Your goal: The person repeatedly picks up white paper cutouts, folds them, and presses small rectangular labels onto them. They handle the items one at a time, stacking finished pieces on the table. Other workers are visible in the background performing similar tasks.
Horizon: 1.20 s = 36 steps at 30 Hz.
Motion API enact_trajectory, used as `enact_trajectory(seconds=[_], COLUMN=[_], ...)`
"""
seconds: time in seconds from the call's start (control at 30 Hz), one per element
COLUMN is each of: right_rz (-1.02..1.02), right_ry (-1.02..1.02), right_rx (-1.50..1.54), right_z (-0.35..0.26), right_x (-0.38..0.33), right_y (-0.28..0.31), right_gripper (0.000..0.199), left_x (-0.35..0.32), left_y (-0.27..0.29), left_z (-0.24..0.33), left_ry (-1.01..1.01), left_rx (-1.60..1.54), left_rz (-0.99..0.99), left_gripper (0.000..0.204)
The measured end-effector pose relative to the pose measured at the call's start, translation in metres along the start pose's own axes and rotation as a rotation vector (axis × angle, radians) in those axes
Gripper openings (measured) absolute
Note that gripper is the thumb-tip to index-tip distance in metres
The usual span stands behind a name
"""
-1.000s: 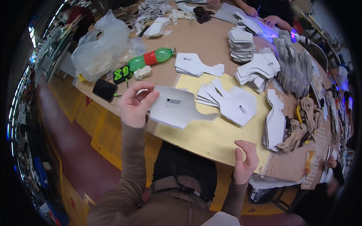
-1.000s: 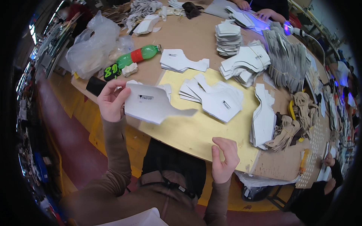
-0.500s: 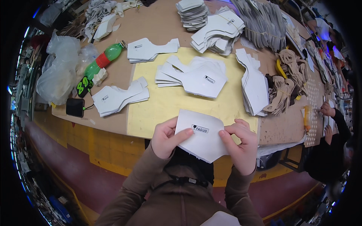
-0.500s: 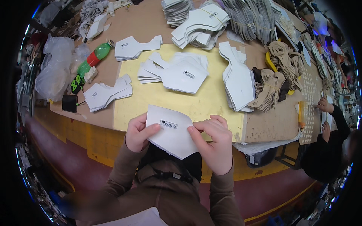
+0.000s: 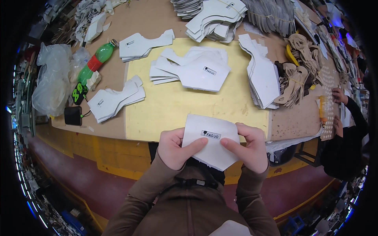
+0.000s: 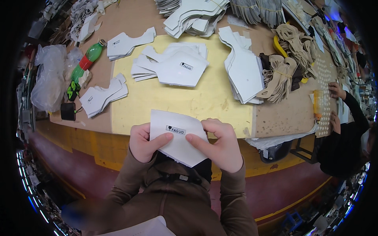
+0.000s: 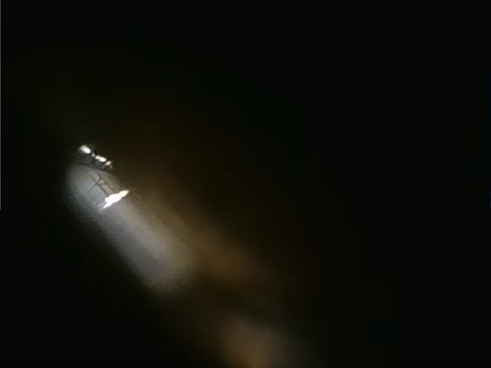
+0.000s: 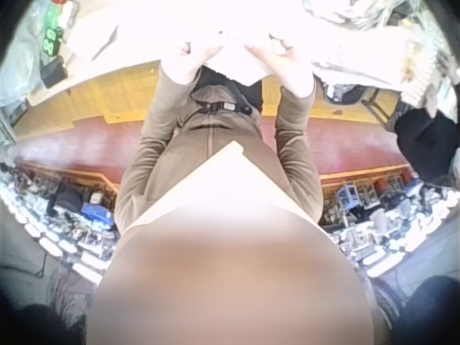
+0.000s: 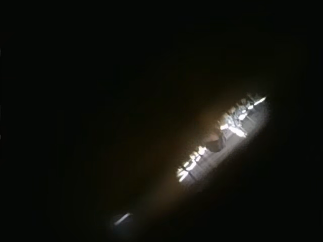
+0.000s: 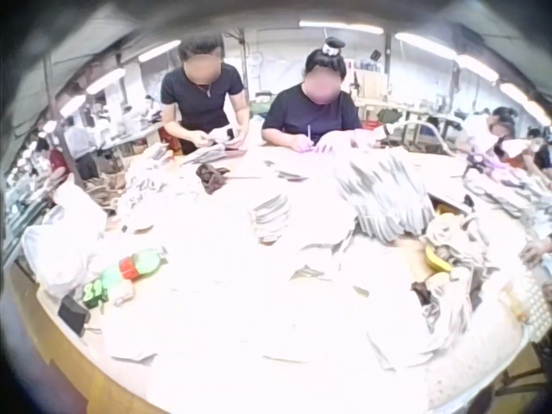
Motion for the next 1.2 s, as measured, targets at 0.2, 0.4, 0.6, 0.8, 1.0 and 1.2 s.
enact_trajectory(seconds=[0.2, 0.4, 0.6, 0.8, 1.0, 1.2], right_rz=[-0.013, -0.03, -0.018, -0.024, -0.03, -0.064], right_ry=[-0.033, -0.111, -0.115, -0.092, -0.138, -0.169], right_rx=[0.077, 0.132, 0.139, 0.107, 0.159, 0.245], right_z=[0.001, 0.002, 0.005, 0.008, 0.007, 0.008], right_x=[-0.001, -0.001, 0.001, 0.002, 0.003, 0.004], right_y=[-0.003, -0.006, -0.013, -0.016, -0.018, -0.017], right_gripper=[0.019, 0.023, 0.025, 0.026, 0.025, 0.026], left_x=[0.0, 0.005, 0.007, 0.007, 0.007, 0.006], left_y=[-0.001, 0.001, -0.001, -0.002, -0.002, -0.002], left_z=[-0.003, -0.005, -0.014, -0.021, -0.02, -0.019], left_ry=[-0.01, 0.052, 0.062, 0.036, 0.027, 0.028], left_rx=[-0.011, 0.021, -0.099, -0.073, -0.082, -0.085], left_rz=[0.003, -0.062, -0.005, 0.041, 0.053, 0.043], left_gripper=[0.021, 0.025, 0.026, 0.027, 0.028, 0.027])
Point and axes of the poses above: each hand's wrist, its own x-axis towards the middle knuckle, its own y-axis out of the back of the hand, z = x × y, the point moved 1 cm from there along x, towards the middle knuckle, and after that the axes turned 3 degrees about -x, right-handed, at the moved point
